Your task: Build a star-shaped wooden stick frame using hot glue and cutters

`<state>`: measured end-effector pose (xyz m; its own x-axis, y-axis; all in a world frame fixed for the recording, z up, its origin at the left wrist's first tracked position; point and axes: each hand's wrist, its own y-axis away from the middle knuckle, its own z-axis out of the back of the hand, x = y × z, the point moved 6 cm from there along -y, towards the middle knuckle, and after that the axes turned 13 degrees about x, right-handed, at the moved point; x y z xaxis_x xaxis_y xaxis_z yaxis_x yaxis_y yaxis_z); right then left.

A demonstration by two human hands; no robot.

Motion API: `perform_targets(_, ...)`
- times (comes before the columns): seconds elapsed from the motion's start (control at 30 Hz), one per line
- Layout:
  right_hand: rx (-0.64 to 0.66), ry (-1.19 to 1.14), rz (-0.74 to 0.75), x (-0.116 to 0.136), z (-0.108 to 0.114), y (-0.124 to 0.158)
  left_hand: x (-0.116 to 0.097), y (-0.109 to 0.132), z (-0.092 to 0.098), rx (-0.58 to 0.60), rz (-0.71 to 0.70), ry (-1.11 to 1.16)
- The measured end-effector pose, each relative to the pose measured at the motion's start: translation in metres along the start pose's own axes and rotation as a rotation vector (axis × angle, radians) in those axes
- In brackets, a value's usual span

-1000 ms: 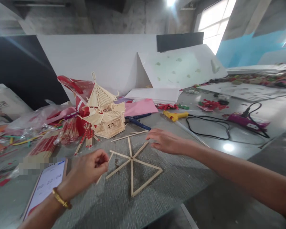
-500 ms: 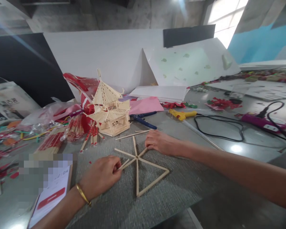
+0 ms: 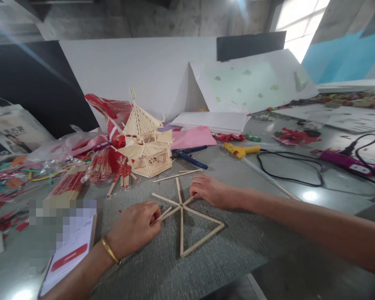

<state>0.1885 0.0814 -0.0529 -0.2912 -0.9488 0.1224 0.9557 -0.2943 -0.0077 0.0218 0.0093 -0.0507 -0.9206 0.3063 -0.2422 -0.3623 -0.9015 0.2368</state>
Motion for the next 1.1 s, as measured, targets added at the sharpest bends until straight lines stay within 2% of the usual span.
perform_targets(0.43,-0.029,-0.007,-0.025,-0.002,-0.008,0.003,0.005,0.001,-0.004,-0.016,-0.005,0.022)
perform_targets(0.63,-0.04,0.034,0.026,0.009,-0.007,-0.005,0.004,0.0,-0.005,-0.046,-0.018,0.022)
perform_targets(0.83,-0.053,-0.039,0.09,0.019,-0.007,-0.015,0.002,-0.003,-0.006,-0.058,-0.051,0.021)
perform_targets(1.1,-0.055,-0.083,0.074,0.021,-0.006,-0.015,0.003,-0.001,-0.009,-0.052,-0.069,0.049)
